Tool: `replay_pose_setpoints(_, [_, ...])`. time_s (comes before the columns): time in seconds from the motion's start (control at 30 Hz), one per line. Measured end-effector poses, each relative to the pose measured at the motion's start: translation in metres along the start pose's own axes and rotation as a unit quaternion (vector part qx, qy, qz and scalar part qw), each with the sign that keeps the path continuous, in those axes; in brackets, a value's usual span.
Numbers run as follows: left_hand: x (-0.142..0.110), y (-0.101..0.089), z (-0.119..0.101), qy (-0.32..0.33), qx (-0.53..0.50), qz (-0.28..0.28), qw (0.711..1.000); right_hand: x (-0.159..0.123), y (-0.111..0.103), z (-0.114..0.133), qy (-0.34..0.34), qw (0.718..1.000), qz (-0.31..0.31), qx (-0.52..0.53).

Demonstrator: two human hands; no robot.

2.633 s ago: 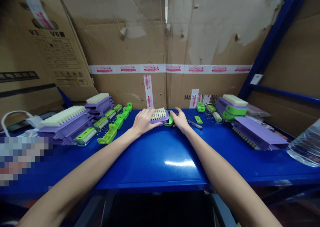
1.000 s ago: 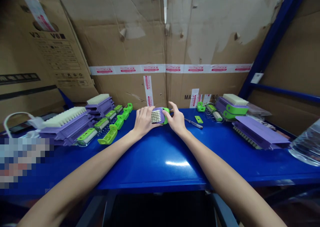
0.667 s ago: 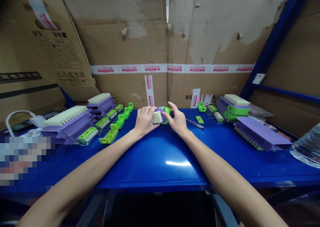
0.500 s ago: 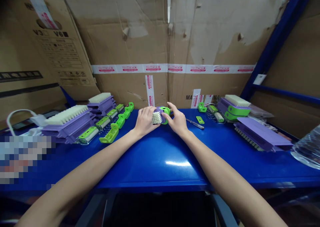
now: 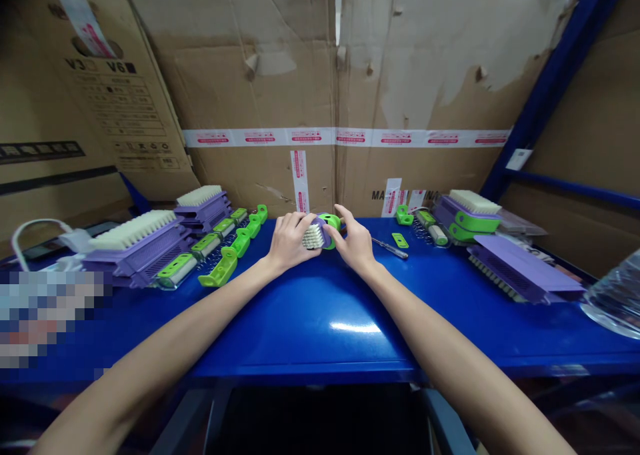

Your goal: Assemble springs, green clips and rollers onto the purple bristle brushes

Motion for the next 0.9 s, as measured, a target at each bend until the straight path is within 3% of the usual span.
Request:
replay_pose_setpoints(0.23, [-0.002,0.002,-0.001,0.025,0.005,-0.008,1.0,-0.001,0.001,0.011,-0.059,0.995,0.039,-0.069])
replay_pose_setpoints(0.47, [-0.002,0.005,-0.002,0.037,0.025,-0.008,0.999,0.001,0.002,0.008,-0.035,0.996,0.051,-0.071])
replay_pose_setpoints(0.63, [0.0,0.007,-0.002,0.045,0.023,-0.003,0.999,0.0,0.006,0.012,-0.019,0.992,0.1,-0.077])
replay_pose_setpoints(0.9, [0.003,0.009,-0.003,0.049,-0.007,0.005,0.999,0.001,0.016,0.01,-0.024,0.992,0.124,-0.016])
Point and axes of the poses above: each hand's wrist, its own x-axis towards the middle knuckle, its own y-axis out of the palm, z = x × y, the point moved 5 cm from there along x, towards the middle knuckle, and after that the axes turned 14 degrees about z, right-handed, at the moved point
